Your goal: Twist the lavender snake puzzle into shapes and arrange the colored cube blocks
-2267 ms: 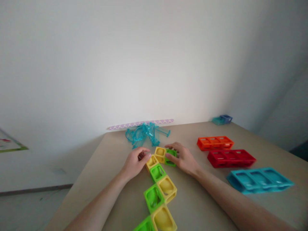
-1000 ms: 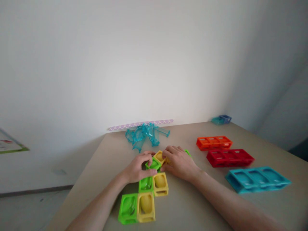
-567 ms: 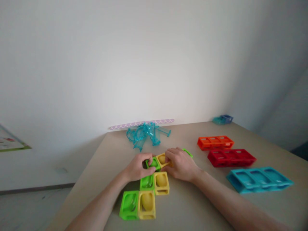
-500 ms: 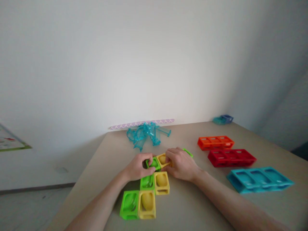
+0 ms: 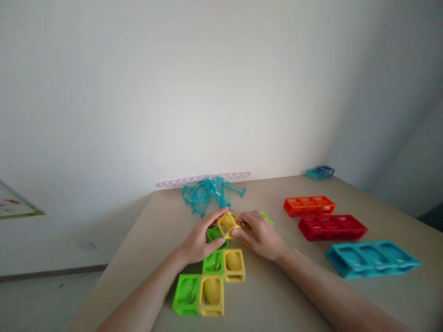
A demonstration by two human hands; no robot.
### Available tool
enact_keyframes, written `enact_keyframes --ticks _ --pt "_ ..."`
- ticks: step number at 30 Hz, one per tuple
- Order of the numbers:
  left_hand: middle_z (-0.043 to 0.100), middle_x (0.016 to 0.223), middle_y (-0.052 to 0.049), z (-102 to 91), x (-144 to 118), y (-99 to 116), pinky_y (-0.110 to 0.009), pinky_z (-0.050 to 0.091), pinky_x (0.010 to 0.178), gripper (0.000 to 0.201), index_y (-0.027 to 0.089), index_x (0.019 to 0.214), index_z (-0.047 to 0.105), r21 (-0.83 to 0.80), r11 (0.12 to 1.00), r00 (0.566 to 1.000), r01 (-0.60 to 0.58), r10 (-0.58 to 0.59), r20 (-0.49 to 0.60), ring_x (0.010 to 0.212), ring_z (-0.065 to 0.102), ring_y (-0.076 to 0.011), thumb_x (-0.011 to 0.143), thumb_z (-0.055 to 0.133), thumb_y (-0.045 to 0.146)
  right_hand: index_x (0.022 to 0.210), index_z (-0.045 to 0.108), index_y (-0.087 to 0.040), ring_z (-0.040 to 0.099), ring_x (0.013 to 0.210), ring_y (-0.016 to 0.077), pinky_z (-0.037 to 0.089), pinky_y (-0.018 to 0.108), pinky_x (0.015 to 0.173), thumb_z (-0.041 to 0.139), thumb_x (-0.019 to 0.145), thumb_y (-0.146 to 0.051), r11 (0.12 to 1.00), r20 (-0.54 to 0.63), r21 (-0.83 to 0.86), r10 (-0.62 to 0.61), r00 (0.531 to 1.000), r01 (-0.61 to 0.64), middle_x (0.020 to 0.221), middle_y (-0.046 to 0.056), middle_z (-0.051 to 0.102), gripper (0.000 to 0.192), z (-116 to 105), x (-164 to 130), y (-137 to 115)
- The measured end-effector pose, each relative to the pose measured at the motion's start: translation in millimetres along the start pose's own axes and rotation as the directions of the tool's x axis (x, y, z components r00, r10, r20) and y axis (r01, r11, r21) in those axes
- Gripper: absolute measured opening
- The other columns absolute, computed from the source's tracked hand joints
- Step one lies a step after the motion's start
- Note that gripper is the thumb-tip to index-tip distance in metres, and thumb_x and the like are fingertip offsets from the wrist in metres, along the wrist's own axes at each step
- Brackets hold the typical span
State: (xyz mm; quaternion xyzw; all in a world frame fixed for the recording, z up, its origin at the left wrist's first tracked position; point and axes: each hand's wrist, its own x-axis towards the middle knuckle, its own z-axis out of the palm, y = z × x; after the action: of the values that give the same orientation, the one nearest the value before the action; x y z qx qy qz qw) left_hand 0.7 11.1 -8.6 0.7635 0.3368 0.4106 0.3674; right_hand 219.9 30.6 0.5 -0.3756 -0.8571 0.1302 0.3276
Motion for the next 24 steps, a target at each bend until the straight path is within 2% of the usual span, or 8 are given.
enact_keyframes --ticks 3,6,9,12,15,17,19,24 --pt "0.057 0.13 -0.01 2.3 1.5 0.6 -0.036 0.04 0.102 0.052 0.023 0.127 0.048 -0.001 1.0 0.999 0.031 -0.031 -0.018 0.119 0.054 -0.0256 0.078 0.064 0.015 0.109 0.052 -0.02 0.056 0.084 0.0211 0.04 0.033 0.079 0.055 0.09 -0.047 0.998 -0.003 0.059 -0.014 1.0 0.014 0.096 0.006 0.064 0.032 -0.7 -0.3 -3.6" --pt "0.066 0.111 -0.008 3.7 2.3 -2.2 -0.033 0.048 0.089 0.048 0.022 0.117 0.044 -0.1 0.99 0.992 0.096 -0.103 -0.074 0.102 0.064 -0.0229 0.076 0.07 0.02 0.13 0.041 -0.019 0.053 0.104 0.0251 0.039 0.038 0.091 0.061 0.085 -0.039 0.988 0.015 0.112 -0.108 0.994 0.105 0.119 0.011 0.058 0.053 -9.4 -0.9 -3.1" --pt "0.069 0.103 -0.007 4.4 2.4 -4.8 -0.032 0.049 0.085 0.047 0.021 0.112 0.043 -0.135 0.979 0.982 0.151 -0.164 -0.093 0.097 0.066 -0.0218 0.075 0.073 0.025 0.136 0.039 -0.018 0.047 0.116 0.0283 0.034 0.043 0.101 0.064 0.076 -0.022 0.976 0.079 0.085 -0.206 0.975 0.199 0.126 0.013 0.053 0.066 -24.3 -0.2 2.0" --pt "0.07 0.105 -0.008 4.8 2.2 -5.5 -0.032 0.049 0.086 0.044 0.021 0.109 0.044 -0.163 0.973 0.98 0.164 -0.18 -0.087 0.098 0.066 -0.0218 0.076 0.072 0.027 0.14 0.038 -0.019 0.048 0.115 0.0303 0.03 0.048 0.104 0.066 0.066 -0.014 0.972 0.186 0.023 -0.234 0.954 0.234 0.126 0.014 0.055 0.079 -36.1 0.7 11.1" --pt "0.069 0.107 -0.008 5.4 1.9 -5.5 -0.032 0.048 0.086 0.039 0.02 0.107 0.044 -0.202 0.966 0.979 0.165 -0.185 -0.086 0.099 0.066 -0.0213 0.079 0.07 0.029 0.133 0.049 -0.019 0.052 0.109 0.0299 0.035 0.048 0.1 0.067 0.067 -0.016 0.976 0.263 -0.01 -0.209 0.942 0.219 0.117 0.013 0.059 0.068 -37.2 1.2 21.3" --pt "0.07 0.105 -0.008 5.7 1.9 -5.6 -0.031 0.049 0.084 0.036 0.02 0.106 0.043 -0.227 0.959 0.976 0.17 -0.195 -0.093 0.097 0.066 -0.0204 0.082 0.067 0.031 0.121 0.058 -0.017 0.056 0.102 0.0281 0.041 0.044 0.093 0.065 0.073 -0.017 0.987 0.233 -0.03 -0.148 0.961 0.159 0.108 0.013 0.062 0.048 -33.6 1.4 26.1" --pt "0.07 0.102 -0.008 5.5 2.4 -5.6 -0.029 0.049 0.08 0.034 0.02 0.105 0.042 -0.245 0.952 0.972 0.184 -0.214 -0.102 0.093 0.067 -0.0194 0.084 0.064 0.033 0.114 0.061 -0.016 0.058 0.096 0.0261 0.045 0.04 0.087 0.062 0.079 -0.019 0.996 0.155 -0.023 -0.087 0.984 0.091 0.102 0.012 0.063 0.035 -30.0 1.4 28.1" --pt "0.07 0.099 -0.007 3.7 4.6 -3.1 -0.026 0.05 0.075 0.035 0.019 0.108 0.044 -0.268 0.942 0.947 0.199 -0.255 -0.194 0.087 0.067 -0.0179 0.085 0.062 0.039 0.118 0.059 -0.018 0.06 0.095 0.0232 0.047 0.035 0.083 0.056 0.089 -0.026 0.979 -0.06 0.194 -0.055 0.997 0.065 0.107 0.011 0.063 0.03 -27.9 -1.2 23.6"
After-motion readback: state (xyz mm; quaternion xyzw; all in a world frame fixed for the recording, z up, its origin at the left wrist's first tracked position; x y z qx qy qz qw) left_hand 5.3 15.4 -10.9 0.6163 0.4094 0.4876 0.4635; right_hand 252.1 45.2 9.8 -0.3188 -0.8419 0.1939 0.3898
